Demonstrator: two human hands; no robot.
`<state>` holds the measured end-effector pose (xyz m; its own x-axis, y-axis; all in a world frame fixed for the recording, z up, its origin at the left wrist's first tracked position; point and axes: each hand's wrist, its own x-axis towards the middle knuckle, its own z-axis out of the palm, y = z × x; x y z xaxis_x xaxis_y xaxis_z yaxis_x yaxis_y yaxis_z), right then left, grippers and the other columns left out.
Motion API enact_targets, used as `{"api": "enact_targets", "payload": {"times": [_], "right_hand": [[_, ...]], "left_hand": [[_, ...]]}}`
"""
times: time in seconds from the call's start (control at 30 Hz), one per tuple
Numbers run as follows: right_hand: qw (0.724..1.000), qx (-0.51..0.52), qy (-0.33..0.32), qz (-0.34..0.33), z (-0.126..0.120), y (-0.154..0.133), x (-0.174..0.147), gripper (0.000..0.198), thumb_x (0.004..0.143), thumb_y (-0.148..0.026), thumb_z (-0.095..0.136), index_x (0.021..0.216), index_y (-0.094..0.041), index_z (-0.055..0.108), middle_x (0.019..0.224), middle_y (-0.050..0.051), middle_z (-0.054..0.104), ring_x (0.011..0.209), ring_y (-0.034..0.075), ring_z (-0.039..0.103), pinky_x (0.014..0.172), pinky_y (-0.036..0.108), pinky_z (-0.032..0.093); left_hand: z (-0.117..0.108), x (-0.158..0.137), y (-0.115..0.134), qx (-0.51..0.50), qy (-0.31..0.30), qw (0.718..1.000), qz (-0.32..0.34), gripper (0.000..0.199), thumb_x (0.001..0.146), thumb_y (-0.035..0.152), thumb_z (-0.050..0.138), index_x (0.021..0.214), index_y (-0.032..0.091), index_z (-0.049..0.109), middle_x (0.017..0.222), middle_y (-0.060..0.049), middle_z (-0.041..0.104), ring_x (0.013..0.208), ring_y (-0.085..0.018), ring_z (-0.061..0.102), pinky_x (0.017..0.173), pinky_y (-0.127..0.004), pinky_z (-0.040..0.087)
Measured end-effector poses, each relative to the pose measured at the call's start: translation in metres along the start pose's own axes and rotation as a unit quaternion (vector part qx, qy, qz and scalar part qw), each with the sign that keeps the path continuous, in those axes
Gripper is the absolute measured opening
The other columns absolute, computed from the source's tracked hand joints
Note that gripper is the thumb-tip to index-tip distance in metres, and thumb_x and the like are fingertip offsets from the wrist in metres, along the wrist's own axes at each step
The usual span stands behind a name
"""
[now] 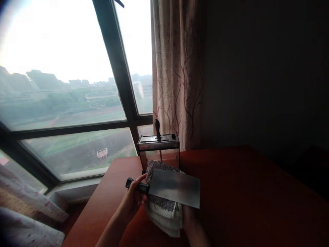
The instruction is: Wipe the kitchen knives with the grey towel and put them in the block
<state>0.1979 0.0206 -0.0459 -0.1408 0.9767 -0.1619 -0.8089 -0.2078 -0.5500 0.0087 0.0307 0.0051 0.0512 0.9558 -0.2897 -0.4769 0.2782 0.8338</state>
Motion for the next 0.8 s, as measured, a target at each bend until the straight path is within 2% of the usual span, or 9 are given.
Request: {"api": "enact_targets", "payload": {"times": [0.07,0.17,0.27,0.43,0.53,0.7,0.8], "right_hand": [[1.000,0.002,0.005,0.013,0.004,-0.009,0.001,0.031,0.065,-0.048,0.077,0.082,-0.024,0.074,0.082,0.004,0.077,0.097,0.029,0.068,0.089,0.042,0.052],[0.999,0.021,0.022,0.019,0.003,-0.027,0.001,0.025,0.066,-0.044,0.075,0.076,-0.021,0.075,0.080,0.004,0.077,0.096,0.029,0.069,0.093,0.042,0.050],[0.997,0.045,0.064,0.014,-0.004,-0.043,-0.001,0.026,0.069,-0.041,0.071,0.083,-0.020,0.076,0.083,0.004,0.078,0.097,0.028,0.070,0.098,0.043,0.047],[0.990,0.050,0.122,-0.050,-0.018,-0.059,-0.003,0.029,0.070,-0.044,0.070,0.089,-0.024,0.077,0.087,0.003,0.078,0.096,0.029,0.070,0.101,0.045,0.045],[0.987,0.052,0.135,-0.076,-0.026,-0.060,-0.001,0.022,0.070,-0.042,0.069,0.084,-0.028,0.077,0.085,0.001,0.078,0.089,0.028,0.072,0.102,0.046,0.044],[0.978,0.093,0.173,-0.073,-0.032,-0.061,0.000,0.021,0.074,-0.038,0.065,0.092,-0.032,0.075,0.086,-0.003,0.078,0.082,0.024,0.072,0.103,0.048,0.043],[0.970,0.098,0.196,-0.101,-0.035,-0.069,-0.006,0.028,0.074,-0.041,0.067,0.099,-0.031,0.073,0.088,-0.001,0.078,0.083,0.024,0.071,0.096,0.048,0.047]], "left_hand": [[-0.002,0.002,0.002,-0.013,-0.015,1.000,0.010,0.053,0.082,0.047,0.058,0.125,0.016,0.057,0.048,0.000,0.060,0.040,-0.012,0.055,0.040,-0.018,0.039],[-0.007,0.008,0.003,-0.025,-0.004,1.000,0.014,0.053,0.080,0.048,0.058,0.123,0.016,0.060,0.050,0.001,0.060,0.041,-0.011,0.054,0.040,-0.017,0.038],[-0.011,0.011,0.002,-0.021,0.014,1.000,0.015,0.053,0.079,0.049,0.058,0.120,0.016,0.061,0.050,0.001,0.059,0.039,-0.011,0.053,0.039,-0.018,0.036],[-0.013,0.007,-0.004,-0.018,0.003,0.999,0.039,0.044,0.083,0.049,0.055,0.108,0.015,0.064,0.053,-0.003,0.064,0.045,-0.013,0.058,0.045,-0.020,0.042],[-0.016,0.003,-0.009,-0.020,0.019,1.000,0.015,0.040,0.082,0.049,0.057,0.097,0.013,0.067,0.062,-0.008,0.070,0.052,-0.016,0.065,0.047,-0.021,0.044],[-0.023,-0.003,-0.013,-0.124,0.001,0.992,0.010,0.025,0.085,0.036,0.061,0.097,0.014,0.066,0.080,-0.009,0.075,0.075,-0.020,0.072,0.072,-0.030,0.056],[-0.025,-0.005,-0.010,-0.165,0.018,0.986,0.005,0.018,0.087,0.031,0.059,0.094,0.016,0.065,0.080,-0.009,0.075,0.073,-0.018,0.072,0.072,-0.030,0.056]]}}
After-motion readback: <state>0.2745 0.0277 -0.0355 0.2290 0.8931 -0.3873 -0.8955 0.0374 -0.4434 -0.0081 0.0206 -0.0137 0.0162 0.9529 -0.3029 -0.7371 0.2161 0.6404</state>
